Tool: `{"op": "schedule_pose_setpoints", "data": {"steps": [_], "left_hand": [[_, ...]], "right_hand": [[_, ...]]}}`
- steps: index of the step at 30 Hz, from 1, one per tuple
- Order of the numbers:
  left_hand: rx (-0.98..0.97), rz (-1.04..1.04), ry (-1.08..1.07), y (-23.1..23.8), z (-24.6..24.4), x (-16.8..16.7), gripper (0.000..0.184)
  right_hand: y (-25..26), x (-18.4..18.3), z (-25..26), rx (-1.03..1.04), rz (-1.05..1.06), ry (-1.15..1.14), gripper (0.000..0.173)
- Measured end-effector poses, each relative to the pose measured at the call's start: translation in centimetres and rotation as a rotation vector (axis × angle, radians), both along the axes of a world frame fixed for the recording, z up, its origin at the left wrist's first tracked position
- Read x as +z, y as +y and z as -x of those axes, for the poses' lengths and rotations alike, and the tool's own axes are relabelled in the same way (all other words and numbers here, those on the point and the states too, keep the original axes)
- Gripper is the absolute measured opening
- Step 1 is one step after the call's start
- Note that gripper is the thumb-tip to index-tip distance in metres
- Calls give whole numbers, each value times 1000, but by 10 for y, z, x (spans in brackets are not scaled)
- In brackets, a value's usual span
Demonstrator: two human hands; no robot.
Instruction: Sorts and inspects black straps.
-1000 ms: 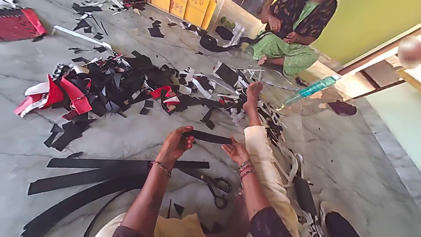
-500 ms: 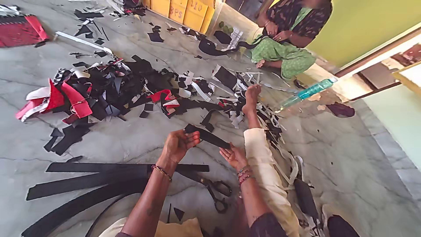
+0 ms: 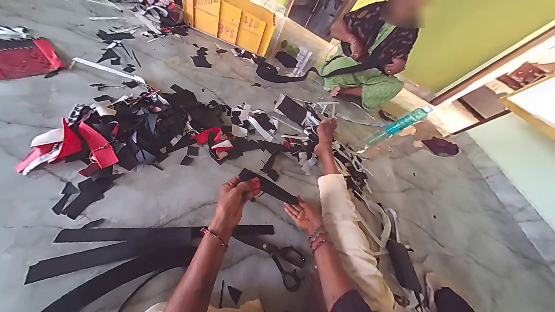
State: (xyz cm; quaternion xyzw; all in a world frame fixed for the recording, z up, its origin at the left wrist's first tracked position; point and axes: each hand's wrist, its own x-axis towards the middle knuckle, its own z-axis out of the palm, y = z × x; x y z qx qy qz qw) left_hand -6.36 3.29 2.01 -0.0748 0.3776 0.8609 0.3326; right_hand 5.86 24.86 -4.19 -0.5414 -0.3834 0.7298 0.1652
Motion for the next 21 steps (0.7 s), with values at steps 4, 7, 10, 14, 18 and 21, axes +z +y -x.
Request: {"op": "schedule_pose_setpoints", "data": {"steps": [4,7,10,14,18,21], "left_hand": [[-17,47,128,-1,-3,4,9],[-50,118,280,-2,-5,4,8],[17,267,541,0,-5,-3,5],[227,427,816,5,-2,-18,17],[401,397,951,7,-4,-19,24],[473,416,1049,8,-7,-14,25]], "right_hand": [[-2,-1,0,3,12,-8,39],[-3,-2,-2,-8,39,-11,40],[-6,-4,-4,27,46,-13,41],[-10,-5,-4,82,61,-14,39],[-20,0,-1,107,90,-2,35],[-24,-3,-1,125,131,11,34]]}}
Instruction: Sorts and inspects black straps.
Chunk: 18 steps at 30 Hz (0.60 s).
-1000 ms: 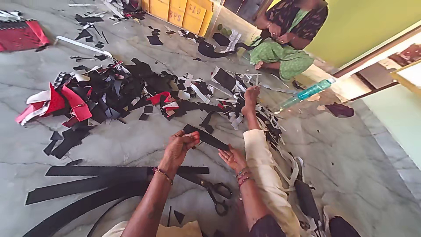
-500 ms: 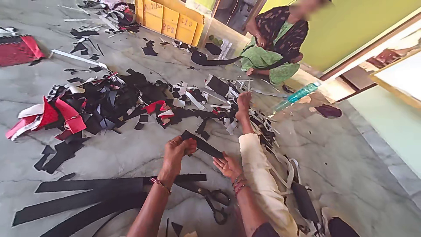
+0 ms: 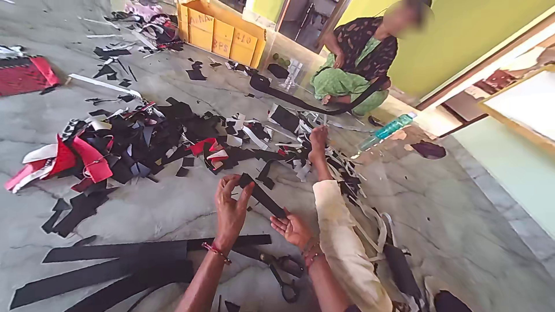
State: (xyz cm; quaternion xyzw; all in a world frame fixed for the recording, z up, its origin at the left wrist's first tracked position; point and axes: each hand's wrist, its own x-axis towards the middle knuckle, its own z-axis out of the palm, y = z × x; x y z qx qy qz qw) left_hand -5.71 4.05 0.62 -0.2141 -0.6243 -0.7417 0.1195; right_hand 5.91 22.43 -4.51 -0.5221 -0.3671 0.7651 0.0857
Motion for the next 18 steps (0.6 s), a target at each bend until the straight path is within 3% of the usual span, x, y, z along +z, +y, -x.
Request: {"op": "schedule_pose_setpoints", "data": {"steps": [5,11,18], "left_hand": [[70,45,136,2,-8,4,32],[61,-73,215,9,-24,10,41],[62,-128,313,7,-31,18,32]], "right_hand": [[-17,-5,0,32,96,27,34],[-46,-2,11,71,193,40,36],[-66,5,21,23,233,67,33]]}}
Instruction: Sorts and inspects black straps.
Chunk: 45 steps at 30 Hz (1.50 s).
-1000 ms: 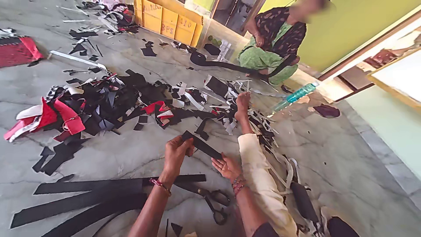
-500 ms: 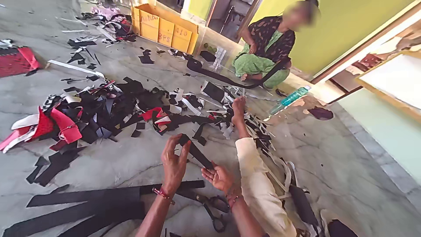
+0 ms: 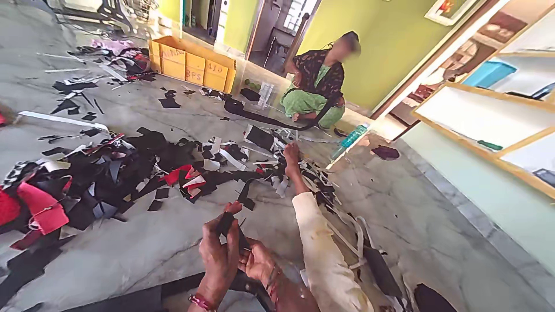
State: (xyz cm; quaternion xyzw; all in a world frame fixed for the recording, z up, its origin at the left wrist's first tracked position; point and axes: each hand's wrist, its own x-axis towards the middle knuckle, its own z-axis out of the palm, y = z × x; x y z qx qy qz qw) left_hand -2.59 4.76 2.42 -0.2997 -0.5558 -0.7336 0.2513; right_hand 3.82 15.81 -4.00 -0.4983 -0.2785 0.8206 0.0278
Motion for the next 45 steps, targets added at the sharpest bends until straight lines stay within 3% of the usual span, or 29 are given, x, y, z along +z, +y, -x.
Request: {"op": "schedule_pose_setpoints", "data": {"steps": [11,12,15,17,22,27,33,38,40,42,43,44,45], "left_hand": [[-42,-79,-4,-4,-1,7,33],[-48,-97,-21,-3,-2,9,32],[-62,-140,-75,-1,-3,12,32],[-95,-195,-125,1,-4,14,31],[-129,-258,-208,-2,-8,18,27],[-124,-245,-144,-2,-9,21,23],[-65,-173,-53,-10,-6,23,24],[-65,-145,-50,-26,4,29,24],[-45,-167,-59,-30,10,33,21],[-13,-165,-55,-37,18,35,21],[2,-165,-55,-40,20,35,22],[9,-173,-65,-42,22,35,23],[5,-183,-87,-44,23,35,22]], "right_hand": [[-15,11,6,-4,-22,50,32],[-19,26,7,-9,-41,48,31],[-53,123,8,-26,-130,-41,31],[-63,148,8,-5,-172,-72,31],[-71,165,6,5,-171,-103,34],[-73,172,7,42,-181,-70,35],[-93,227,9,185,-217,-105,37],[-99,242,10,300,-201,-62,38],[-92,230,7,332,-165,63,37],[-103,215,24,174,-95,-65,38],[-100,173,28,153,-68,-30,38],[-81,101,23,294,-1,202,36],[-77,46,27,255,79,269,37]]}}
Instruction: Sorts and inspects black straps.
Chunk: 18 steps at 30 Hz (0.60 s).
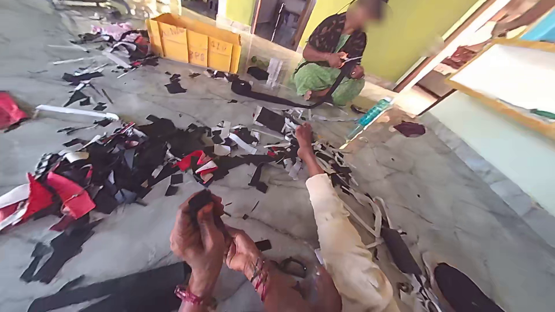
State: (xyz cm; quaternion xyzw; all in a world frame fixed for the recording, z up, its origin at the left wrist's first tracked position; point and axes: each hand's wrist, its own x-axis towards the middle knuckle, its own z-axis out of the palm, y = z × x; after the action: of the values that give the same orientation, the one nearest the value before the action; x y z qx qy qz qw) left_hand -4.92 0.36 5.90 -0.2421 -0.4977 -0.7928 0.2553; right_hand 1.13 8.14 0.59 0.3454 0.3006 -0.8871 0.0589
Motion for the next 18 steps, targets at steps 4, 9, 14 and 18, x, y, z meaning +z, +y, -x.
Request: {"op": "schedule_pose_setpoints", "data": {"steps": [4,9,14,18], "left_hand": [[-41,-121,-187,-14,19,-4,11],[39,-353,-527,-34,50,-7,28],[-19,-448,-746,-43,59,-8,29],[-85,-551,-895,-47,64,-13,29]], "right_hand": [[-8,-44,15,-116,41,-183,36],[-5,-39,21,-248,-20,-244,35],[0,-42,28,-384,-204,-182,33],[18,-38,29,-449,-384,-61,30]]}}
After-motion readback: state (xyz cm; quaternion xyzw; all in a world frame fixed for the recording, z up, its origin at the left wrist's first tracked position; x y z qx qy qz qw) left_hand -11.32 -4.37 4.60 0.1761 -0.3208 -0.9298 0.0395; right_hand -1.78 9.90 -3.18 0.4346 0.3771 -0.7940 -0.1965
